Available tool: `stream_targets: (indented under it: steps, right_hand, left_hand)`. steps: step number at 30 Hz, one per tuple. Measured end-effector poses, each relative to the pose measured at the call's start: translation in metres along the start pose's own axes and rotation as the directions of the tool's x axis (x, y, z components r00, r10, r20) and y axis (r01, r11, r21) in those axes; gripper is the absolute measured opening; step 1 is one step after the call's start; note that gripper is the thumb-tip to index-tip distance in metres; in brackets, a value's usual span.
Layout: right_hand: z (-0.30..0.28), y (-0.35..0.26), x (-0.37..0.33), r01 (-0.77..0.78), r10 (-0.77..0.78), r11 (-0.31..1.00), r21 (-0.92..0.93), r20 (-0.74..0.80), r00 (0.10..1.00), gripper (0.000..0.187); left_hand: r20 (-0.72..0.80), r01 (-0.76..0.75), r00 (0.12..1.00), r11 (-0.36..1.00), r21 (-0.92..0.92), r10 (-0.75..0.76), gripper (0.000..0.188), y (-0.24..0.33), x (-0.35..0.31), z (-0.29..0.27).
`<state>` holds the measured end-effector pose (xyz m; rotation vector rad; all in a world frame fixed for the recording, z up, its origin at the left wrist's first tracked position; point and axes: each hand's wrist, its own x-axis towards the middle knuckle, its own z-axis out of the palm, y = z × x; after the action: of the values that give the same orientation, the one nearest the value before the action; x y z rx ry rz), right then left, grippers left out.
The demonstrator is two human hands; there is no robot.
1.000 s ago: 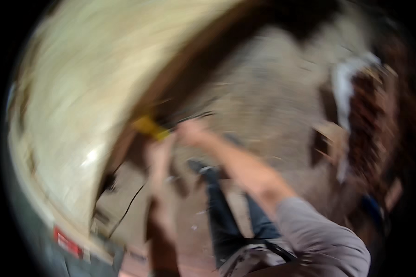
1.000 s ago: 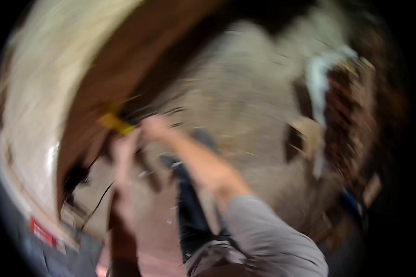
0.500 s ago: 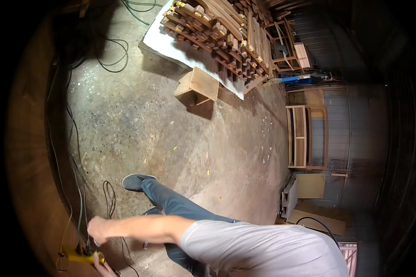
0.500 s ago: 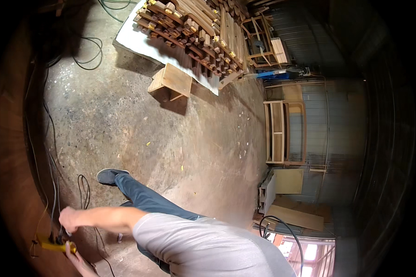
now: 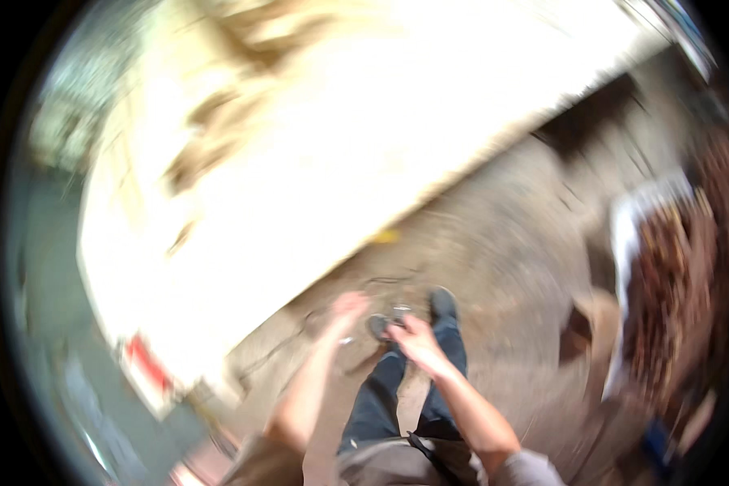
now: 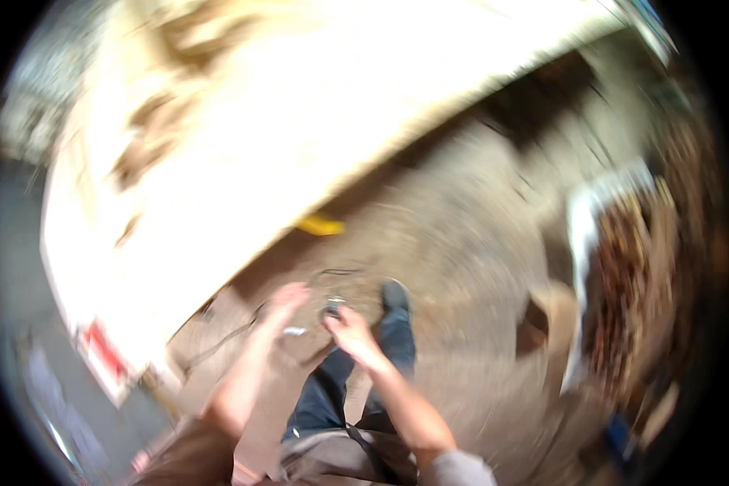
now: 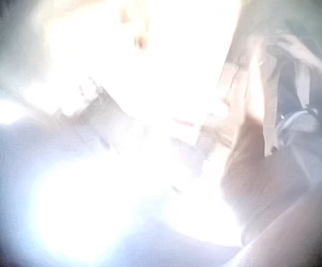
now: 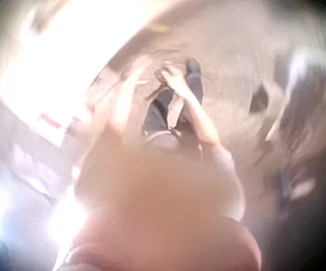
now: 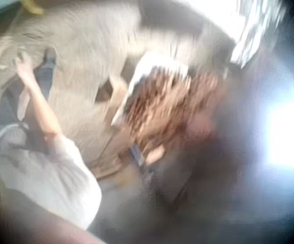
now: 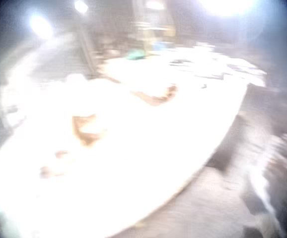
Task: The person picks up an angle grinder and moves it aside, then handles and sorts several curved and straight wooden furniture components on a large workbench.
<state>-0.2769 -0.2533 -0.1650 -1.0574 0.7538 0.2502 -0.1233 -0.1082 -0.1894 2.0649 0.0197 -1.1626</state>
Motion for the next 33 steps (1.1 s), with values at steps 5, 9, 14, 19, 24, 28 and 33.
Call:
stream_targets:
  steps: [5,9,14,19,24,28,33]
  right_hand:
    - [0.001,-0.089,-0.082,0.101,-0.129,0.913,0.396,0.045,0.991,0.007]
    - [-0.007,-0.118,-0.098,0.156,-0.162,0.955,0.25,0.002,0.987,0.005]
    - [-0.01,-0.122,-0.071,0.158,-0.097,0.929,-0.334,0.193,0.976,0.006]
    - [0.023,-0.12,-0.065,0.402,-0.191,0.431,-0.808,0.354,0.915,0.028]
    - [0.037,-0.105,-0.064,0.325,-0.338,-0.142,-0.935,0.354,0.872,0.033]
    - [0.066,-0.103,-0.079,0.35,-0.135,-0.028,-0.936,0.351,0.927,0.037]
    - [0.204,-0.143,-0.124,0.294,0.143,0.468,-0.833,0.399,0.906,0.044]
  left_hand:
    - [0.396,-0.024,0.9,0.927,-0.375,0.184,0.052,0.02,-0.117,0.026]
    - [-0.066,-0.287,0.955,0.957,0.032,0.289,0.045,0.001,-0.192,0.026]
    - [-0.759,-0.397,0.562,0.912,0.102,0.329,0.012,0.026,-0.255,-0.074]
    - [-0.992,-0.285,0.123,0.959,0.0,0.036,0.027,-0.032,-0.235,-0.28]
    - [-0.977,0.172,0.141,0.976,-0.132,-0.157,0.067,-0.045,-0.185,-0.427]
    - [-0.876,0.177,0.403,0.961,-0.21,-0.266,0.072,-0.054,-0.158,-0.477]
    - [-0.802,-0.018,0.555,0.961,-0.276,-0.22,0.055,-0.048,-0.177,-0.487]
